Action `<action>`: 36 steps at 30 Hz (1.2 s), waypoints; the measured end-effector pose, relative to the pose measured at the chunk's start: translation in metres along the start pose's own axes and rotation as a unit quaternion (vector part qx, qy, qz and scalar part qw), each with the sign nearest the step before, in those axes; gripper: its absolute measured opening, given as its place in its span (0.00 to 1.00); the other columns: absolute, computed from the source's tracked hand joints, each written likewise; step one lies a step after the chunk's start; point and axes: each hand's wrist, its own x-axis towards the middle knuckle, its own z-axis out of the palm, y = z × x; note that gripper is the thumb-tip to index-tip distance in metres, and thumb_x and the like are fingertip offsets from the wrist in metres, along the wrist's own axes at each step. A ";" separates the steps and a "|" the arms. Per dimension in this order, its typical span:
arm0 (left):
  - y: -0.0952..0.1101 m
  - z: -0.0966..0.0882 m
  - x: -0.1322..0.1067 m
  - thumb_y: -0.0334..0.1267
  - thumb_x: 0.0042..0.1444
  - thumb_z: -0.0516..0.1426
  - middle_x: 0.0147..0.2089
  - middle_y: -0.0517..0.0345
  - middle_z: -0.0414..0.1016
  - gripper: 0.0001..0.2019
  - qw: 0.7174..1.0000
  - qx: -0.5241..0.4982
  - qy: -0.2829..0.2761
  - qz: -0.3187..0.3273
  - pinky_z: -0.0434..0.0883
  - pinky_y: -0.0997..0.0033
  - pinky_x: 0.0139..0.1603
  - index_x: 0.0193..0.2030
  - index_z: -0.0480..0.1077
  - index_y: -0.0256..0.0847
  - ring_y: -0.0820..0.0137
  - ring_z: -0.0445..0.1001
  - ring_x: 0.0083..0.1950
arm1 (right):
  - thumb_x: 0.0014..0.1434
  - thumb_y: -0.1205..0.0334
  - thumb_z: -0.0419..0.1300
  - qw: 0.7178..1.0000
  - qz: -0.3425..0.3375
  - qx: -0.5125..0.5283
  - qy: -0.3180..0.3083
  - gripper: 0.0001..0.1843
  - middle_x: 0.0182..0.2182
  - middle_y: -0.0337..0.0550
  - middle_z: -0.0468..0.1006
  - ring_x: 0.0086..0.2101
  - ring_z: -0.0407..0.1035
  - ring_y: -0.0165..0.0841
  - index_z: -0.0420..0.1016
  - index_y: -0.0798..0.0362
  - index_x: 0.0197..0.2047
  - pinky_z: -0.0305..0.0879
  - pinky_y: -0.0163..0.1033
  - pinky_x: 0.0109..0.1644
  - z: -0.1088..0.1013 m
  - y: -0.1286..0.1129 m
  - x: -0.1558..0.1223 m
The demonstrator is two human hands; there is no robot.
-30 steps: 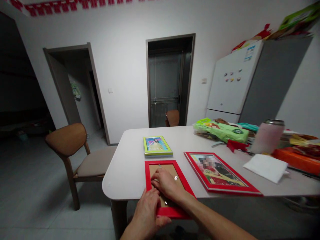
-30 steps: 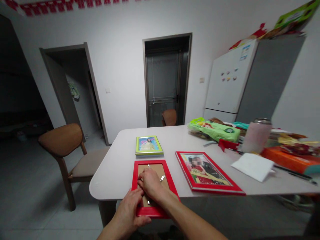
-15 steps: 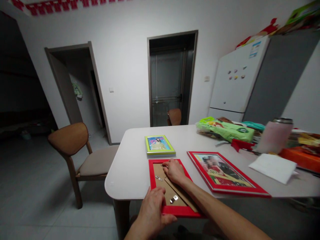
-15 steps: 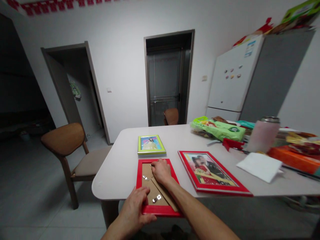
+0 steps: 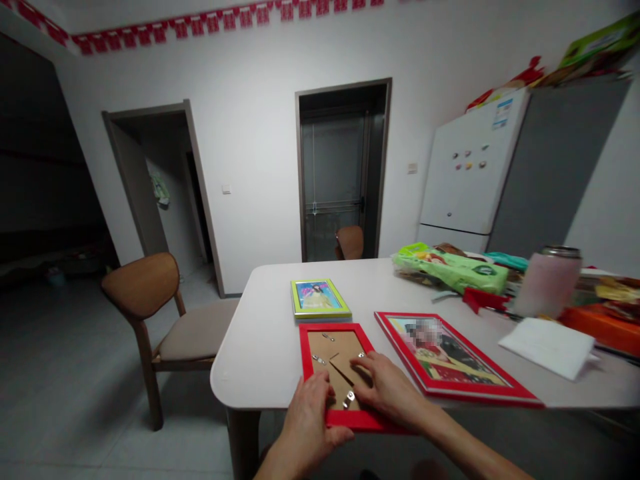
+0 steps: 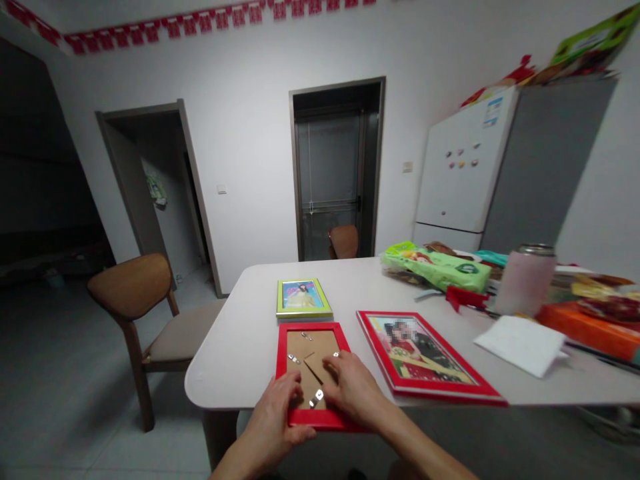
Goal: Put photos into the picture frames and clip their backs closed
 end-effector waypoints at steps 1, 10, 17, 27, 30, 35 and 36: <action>0.001 -0.001 0.000 0.39 0.33 0.64 0.54 0.46 0.60 0.27 1.000 -0.010 -0.002 -0.007 0.59 0.58 0.53 0.43 0.63 0.37 0.59 0.59 0.54 | 0.42 0.63 0.54 1.000 0.009 0.010 0.000 0.22 0.36 0.49 0.71 0.37 0.65 0.35 0.70 0.54 0.44 0.58 0.34 0.40 -0.001 0.000 0.002; 0.003 -0.009 0.022 0.35 0.48 0.52 0.49 0.50 0.66 0.19 0.961 -0.234 0.117 -0.092 0.62 0.68 0.51 0.48 0.58 0.37 0.67 0.65 0.50 | 0.43 0.61 0.54 0.999 0.007 -0.003 0.032 0.15 0.33 0.49 0.71 0.32 0.66 0.34 0.74 0.54 0.35 0.60 0.34 0.35 -0.035 -0.030 0.017; -0.037 -0.047 0.017 0.35 0.49 0.49 0.41 0.55 0.71 0.16 0.917 -0.305 0.197 -0.163 0.68 0.72 0.39 0.46 0.58 0.36 0.69 0.71 0.40 | 0.50 0.55 0.50 0.991 -0.044 0.114 0.053 0.21 0.40 0.50 0.72 0.40 0.65 0.35 0.69 0.55 0.44 0.59 0.36 0.44 -0.024 -0.039 0.018; -0.093 -0.074 -0.002 0.29 0.41 0.52 0.40 0.53 0.71 0.18 0.940 -0.123 0.184 -0.261 0.66 0.70 0.41 0.43 0.62 0.35 0.66 0.71 0.39 | 0.48 0.63 0.49 0.989 0.126 -0.066 0.026 0.25 0.40 0.57 0.73 0.39 0.67 0.40 0.63 0.62 0.49 0.59 0.39 0.41 0.004 0.040 0.019; -0.091 -0.075 -0.006 0.30 0.40 0.54 0.44 0.49 0.69 0.20 0.945 -0.045 0.194 -0.259 0.59 0.65 0.50 0.44 0.62 0.35 0.61 0.66 0.48 | 0.46 0.66 0.49 0.989 0.138 -0.042 0.038 0.25 0.38 0.58 0.73 0.39 0.67 0.40 0.64 0.64 0.48 0.59 0.38 0.40 0.004 0.038 0.021; -0.065 -0.070 -0.010 0.32 0.42 0.51 0.49 0.49 0.65 0.20 0.957 0.017 0.194 -0.213 0.52 0.60 0.55 0.46 0.61 0.36 0.59 0.58 0.54 | 0.44 0.65 0.50 0.940 0.236 0.245 0.033 0.32 0.26 0.48 0.75 0.26 0.69 0.36 0.55 0.62 0.55 0.61 0.37 0.30 -0.007 0.035 0.021; -0.055 -0.064 -0.008 0.32 0.44 0.50 0.50 0.48 0.64 0.20 0.962 0.017 0.190 -0.197 0.52 0.61 0.55 0.47 0.60 0.34 0.59 0.58 0.54 | 0.44 0.65 0.49 0.905 0.246 0.346 0.016 0.34 0.25 0.45 0.75 0.24 0.69 0.35 0.50 0.59 0.57 0.61 0.37 0.28 -0.009 0.033 0.019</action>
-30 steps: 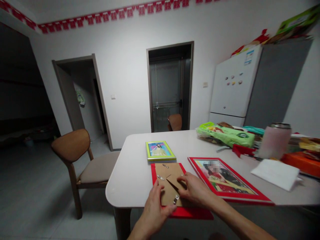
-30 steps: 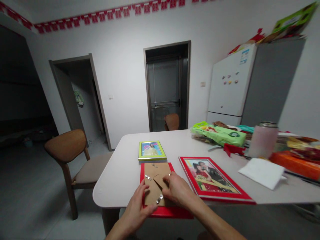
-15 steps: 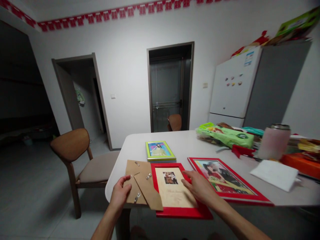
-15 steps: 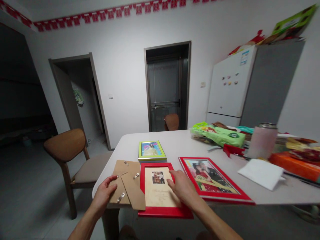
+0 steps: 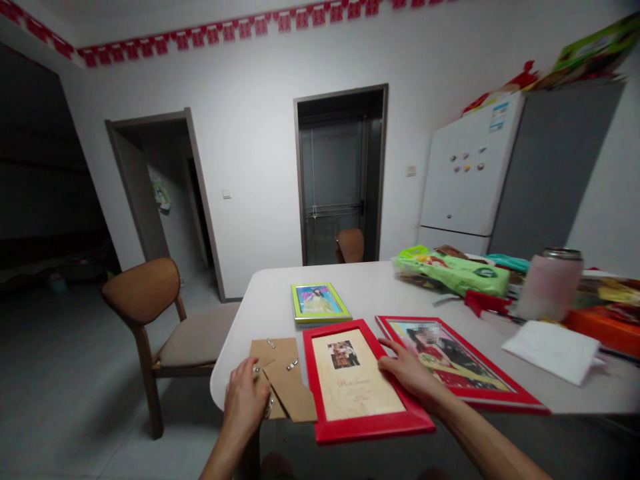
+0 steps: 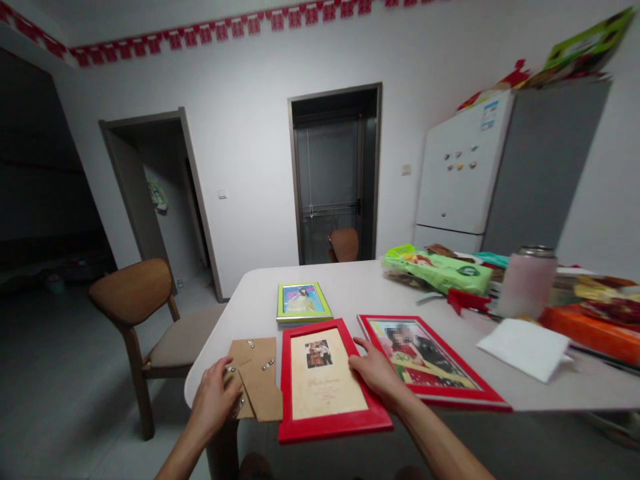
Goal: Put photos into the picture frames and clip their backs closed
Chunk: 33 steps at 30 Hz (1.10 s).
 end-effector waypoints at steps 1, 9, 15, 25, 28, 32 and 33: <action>0.012 0.006 -0.005 0.32 0.45 0.49 0.50 0.46 0.64 0.20 1.000 -0.006 -0.007 0.018 0.53 0.62 0.56 0.48 0.60 0.33 0.60 0.58 0.54 | 0.44 0.66 0.49 0.995 0.020 0.095 -0.036 0.36 0.25 0.43 0.75 0.23 0.69 0.34 0.45 0.56 0.59 0.62 0.37 0.28 -0.001 -0.003 -0.004; 0.122 0.065 -0.040 0.36 0.42 0.57 0.57 0.47 0.57 0.28 0.963 -0.085 -0.117 0.228 0.54 0.57 0.57 0.53 0.58 0.37 0.58 0.55 0.57 | 0.43 0.66 0.56 0.948 -0.003 0.300 -0.103 0.46 0.27 0.39 0.75 0.23 0.69 0.30 0.34 0.50 0.61 0.65 0.38 0.32 0.001 -0.037 -0.032; 0.128 0.037 -0.022 0.23 0.44 0.47 0.43 0.51 0.67 0.22 0.959 -0.071 -0.001 0.274 0.64 0.65 0.48 0.48 0.61 0.39 0.65 0.65 0.46 | 0.44 0.62 0.56 0.992 -0.059 0.110 -0.035 0.40 0.14 0.31 0.68 0.19 0.65 0.28 0.45 0.56 0.59 0.59 0.31 0.24 -0.006 -0.026 -0.014; 0.014 0.021 -0.013 0.29 0.43 0.49 0.25 0.64 0.63 0.17 0.994 -0.102 -0.007 -0.022 0.63 0.76 0.27 0.43 0.60 0.37 0.72 0.66 0.26 | 0.47 0.64 0.48 0.911 -0.136 -0.374 0.106 0.22 0.36 0.56 0.75 0.36 0.69 0.40 0.68 0.63 0.45 0.59 0.37 0.39 -0.009 0.018 0.009; 0.008 0.023 -0.020 0.31 0.45 0.48 0.28 0.62 0.67 0.18 0.999 -0.030 -0.026 -0.007 0.63 0.75 0.30 0.45 0.59 0.40 0.71 0.68 0.30 | 0.48 0.65 0.47 0.896 -0.157 -0.404 0.095 0.19 0.35 0.56 0.75 0.37 0.69 0.39 0.70 0.62 0.41 0.59 0.37 0.39 -0.003 0.024 0.009; 0.013 0.020 -0.026 0.33 0.45 0.48 0.41 0.53 0.69 0.17 0.996 0.068 -0.046 0.020 0.62 0.71 0.42 0.45 0.62 0.38 0.66 0.67 0.42 | 0.49 0.66 0.46 0.884 -0.171 -0.427 0.082 0.14 0.32 0.53 0.75 0.33 0.69 0.37 0.71 0.59 0.34 0.59 0.36 0.38 0.000 0.026 0.010; 0.014 0.020 -0.026 0.34 0.45 0.48 0.42 0.52 0.69 0.17 0.995 0.084 -0.045 0.024 0.62 0.70 0.44 0.45 0.62 0.38 0.65 0.66 0.44 | 0.49 0.67 0.47 0.883 -0.168 -0.431 0.082 0.14 0.31 0.53 0.75 0.33 0.69 0.37 0.71 0.59 0.34 0.59 0.37 0.38 0.000 0.026 0.009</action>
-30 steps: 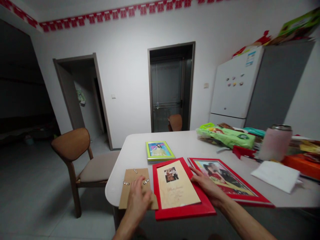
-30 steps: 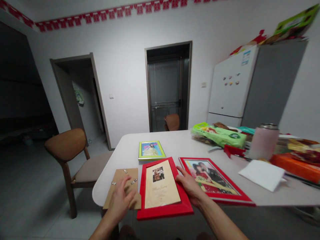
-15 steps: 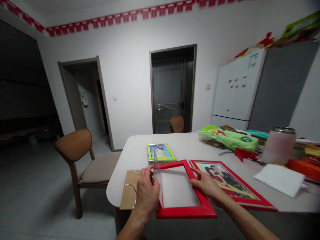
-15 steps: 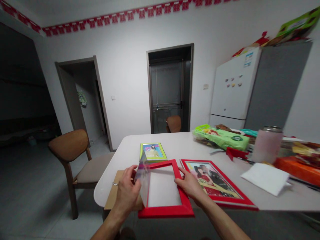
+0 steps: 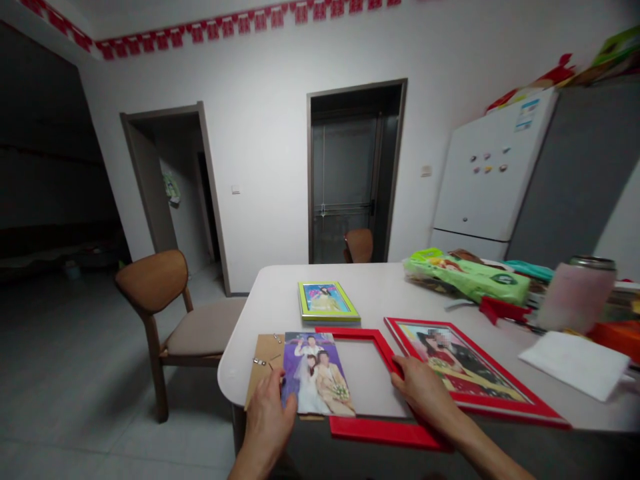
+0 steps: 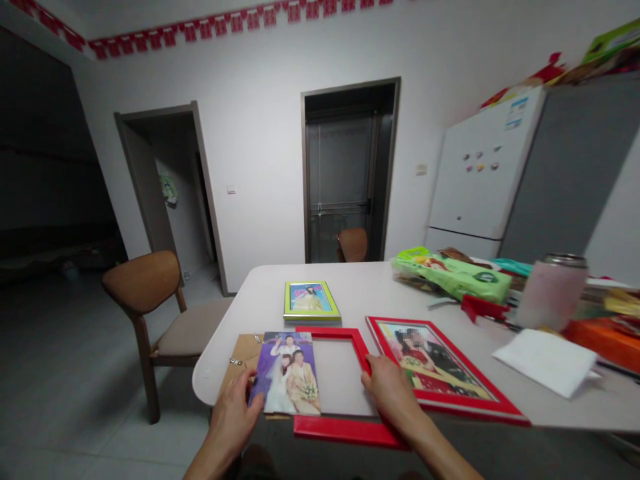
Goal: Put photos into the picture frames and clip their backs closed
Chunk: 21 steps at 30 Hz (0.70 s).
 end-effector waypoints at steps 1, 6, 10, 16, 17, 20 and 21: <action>0.000 0.000 -0.001 0.34 0.45 0.48 0.43 0.51 0.69 0.17 1.000 0.010 0.003 0.002 0.61 0.69 0.45 0.45 0.63 0.38 0.64 0.66 0.45 | 0.48 0.67 0.47 1.000 0.001 -0.002 -0.002 0.13 0.31 0.53 0.74 0.33 0.69 0.37 0.70 0.59 0.34 0.59 0.37 0.38 -0.001 0.000 0.000; 0.001 -0.003 -0.003 0.34 0.46 0.48 0.41 0.50 0.69 0.17 1.000 0.016 0.019 0.018 0.62 0.66 0.45 0.44 0.64 0.37 0.63 0.66 0.43 | 0.47 0.67 0.50 0.999 -0.014 0.036 0.034 0.16 0.37 0.55 0.72 0.39 0.65 0.39 0.71 0.61 0.38 0.57 0.40 0.46 -0.007 -0.006 -0.005; 0.002 -0.007 -0.003 0.33 0.46 0.48 0.39 0.51 0.70 0.16 0.999 0.017 0.038 0.034 0.63 0.64 0.44 0.43 0.65 0.38 0.62 0.66 0.42 | 0.46 0.63 0.51 0.975 -0.014 0.219 0.038 0.21 0.40 0.52 0.72 0.37 0.67 0.36 0.69 0.60 0.44 0.60 0.39 0.43 -0.005 -0.033 -0.008; 0.022 0.006 -0.010 0.34 0.43 0.52 0.51 0.46 0.64 0.23 0.988 -0.040 0.003 0.148 0.57 0.60 0.54 0.50 0.62 0.34 0.60 0.60 0.53 | 0.43 0.67 0.51 0.844 0.111 0.501 -0.157 0.20 0.15 0.36 0.70 0.14 0.59 0.23 0.69 0.63 0.41 0.54 0.29 0.18 0.005 -0.092 -0.002; 0.027 0.010 -0.010 0.34 0.42 0.53 0.54 0.45 0.62 0.26 0.985 -0.044 -0.015 0.165 0.55 0.59 0.56 0.51 0.60 0.34 0.59 0.57 0.55 | 0.42 0.68 0.51 0.816 0.110 0.538 -0.180 0.17 0.14 0.35 0.69 0.14 0.59 0.23 0.71 0.62 0.37 0.53 0.28 0.18 0.002 -0.099 -0.001; 0.040 0.017 -0.005 0.29 0.40 0.51 0.58 0.44 0.57 0.29 0.981 -0.064 -0.024 0.181 0.52 0.57 0.58 0.54 0.58 0.32 0.58 0.53 0.58 | 0.42 0.66 0.53 0.754 0.080 0.625 -0.186 0.12 0.16 0.34 0.69 0.16 0.60 0.22 0.70 0.59 0.32 0.54 0.27 0.19 -0.022 -0.117 0.000; 0.044 0.017 -0.001 0.28 0.40 0.50 0.57 0.44 0.57 0.28 0.979 -0.087 -0.005 0.182 0.51 0.58 0.58 0.54 0.58 0.32 0.59 0.53 0.59 | 0.43 0.64 0.54 0.741 0.067 0.647 -0.169 0.13 0.18 0.35 0.70 0.17 0.60 0.22 0.70 0.58 0.34 0.55 0.27 0.20 -0.031 -0.120 0.000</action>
